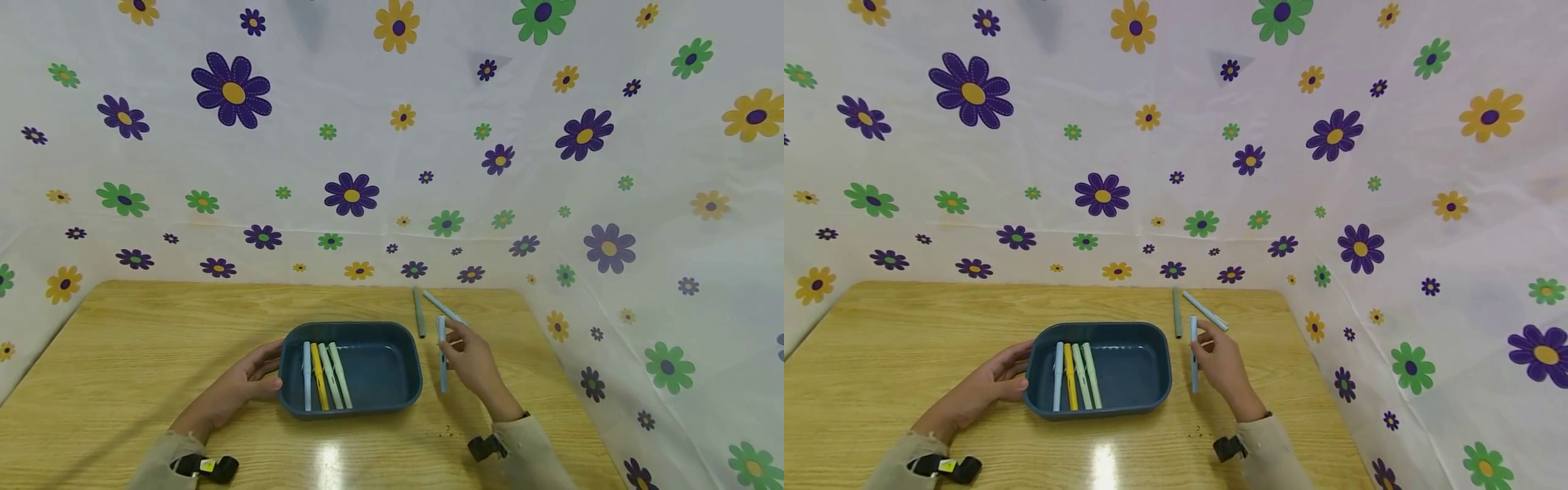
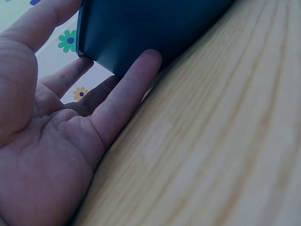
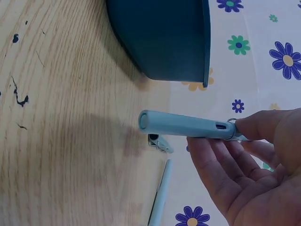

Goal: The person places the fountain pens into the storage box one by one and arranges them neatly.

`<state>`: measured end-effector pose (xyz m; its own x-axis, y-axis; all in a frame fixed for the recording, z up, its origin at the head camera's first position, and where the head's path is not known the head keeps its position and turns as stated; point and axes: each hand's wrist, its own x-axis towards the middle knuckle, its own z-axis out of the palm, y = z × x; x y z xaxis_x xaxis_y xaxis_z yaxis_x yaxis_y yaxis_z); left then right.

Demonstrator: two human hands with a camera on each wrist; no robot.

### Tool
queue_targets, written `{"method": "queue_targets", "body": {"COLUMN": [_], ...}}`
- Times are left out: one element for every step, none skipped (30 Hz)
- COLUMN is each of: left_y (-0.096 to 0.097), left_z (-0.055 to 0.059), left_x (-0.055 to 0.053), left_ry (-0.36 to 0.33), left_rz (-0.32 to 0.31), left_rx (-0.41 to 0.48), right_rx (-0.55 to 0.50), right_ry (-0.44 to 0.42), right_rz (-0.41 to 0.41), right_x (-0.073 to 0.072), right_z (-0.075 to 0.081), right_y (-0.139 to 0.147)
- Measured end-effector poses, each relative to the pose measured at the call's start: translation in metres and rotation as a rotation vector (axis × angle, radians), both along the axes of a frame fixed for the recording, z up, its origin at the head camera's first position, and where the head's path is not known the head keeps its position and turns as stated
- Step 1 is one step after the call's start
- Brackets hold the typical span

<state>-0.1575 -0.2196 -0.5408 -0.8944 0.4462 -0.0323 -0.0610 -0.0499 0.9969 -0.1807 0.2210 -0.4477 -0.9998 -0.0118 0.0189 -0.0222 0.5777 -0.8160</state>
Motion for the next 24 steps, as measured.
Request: {"method": "queue_targets", "body": {"left_y": [0.000,0.000,0.000,0.000,0.000,0.000,0.000,0.000,0.000,0.000,0.000,0.000,0.000,0.000,0.000,0.000,0.000,0.000,0.000,0.000,0.000,0.000,0.000,0.000], "left_z": [0.000,0.000,-0.001,-0.001,-0.001,-0.001,-0.001,-0.002,-0.002,-0.002,-0.002,-0.002,-0.002,-0.002,-0.002,-0.002,-0.002,-0.002,-0.001,-0.001,-0.001,0.000,0.000,0.000], "left_x": [0.000,0.000,0.000,0.000,0.000,0.000,-0.001,-0.001,-0.001,-0.001,-0.001,-0.001,-0.001,-0.001,-0.001,-0.001,-0.001,-0.002,-0.002,-0.002,-0.001,-0.001,-0.001,-0.001], "left_ry": [-0.004,-0.004,-0.006,-0.006,-0.004,0.001,0.001,0.006,0.010,0.012,0.013,0.014,0.013,0.011,0.009,0.007,0.005,0.004,0.003,0.001,0.000,-0.001,-0.002,-0.002], "left_rz": [0.002,0.002,-0.001,-0.006,-0.013,-0.020,-0.024,-0.031,-0.038,-0.040,-0.039,-0.039,-0.039,-0.039,-0.039,-0.039,-0.039,-0.040,-0.040,-0.040,-0.041,-0.041,-0.042,-0.042], "left_rx": [0.001,0.003,0.008,0.014,0.023,0.031,0.039,0.045,0.051,0.052,0.051,0.050,0.049,0.048,0.046,0.046,0.044,0.044,0.042,0.043,0.043,0.044,0.045,0.047], "right_rx": [-0.013,-0.030,-0.047,-0.065,-0.081,-0.095,-0.108,-0.112,-0.112,-0.113,-0.111,-0.110,-0.113,-0.117,-0.120,-0.124,-0.126,-0.129,-0.131,-0.132,-0.133,-0.133,-0.134,-0.137], "right_ry": [0.006,0.013,0.025,0.032,0.040,0.047,0.050,0.056,0.059,0.058,0.060,0.061,0.061,0.061,0.062,0.063,0.064,0.066,0.068,0.070,0.073,0.076,0.078,0.079], "right_rz": [-0.002,-0.008,-0.010,-0.016,-0.021,-0.024,-0.030,-0.032,-0.033,-0.037,-0.038,-0.039,-0.040,-0.042,-0.043,-0.044,-0.045,-0.045,-0.045,-0.047,-0.047,-0.048,-0.048,-0.048], "right_x": [0.001,0.001,0.001,0.002,0.002,0.003,0.003,0.003,0.003,0.003,0.004,0.004,0.004,0.005,0.005,0.006,0.006,0.006,0.006,0.006,0.006,0.006,0.006,0.006], "right_z": [0.000,-0.001,-0.002,-0.003,-0.004,-0.004,-0.005,-0.006,-0.006,-0.006,-0.007,-0.007,-0.008,-0.008,-0.008,-0.009,-0.009,-0.010,-0.010,-0.011,-0.011,-0.012,-0.012,-0.013], "right_y": [0.000,0.000,0.001,0.001,0.001,0.002,0.002,0.002,0.002,0.002,0.002,0.002,0.002,0.002,0.002,0.003,0.003,0.003,0.003,0.003,0.003,0.003,0.004,0.004]}}
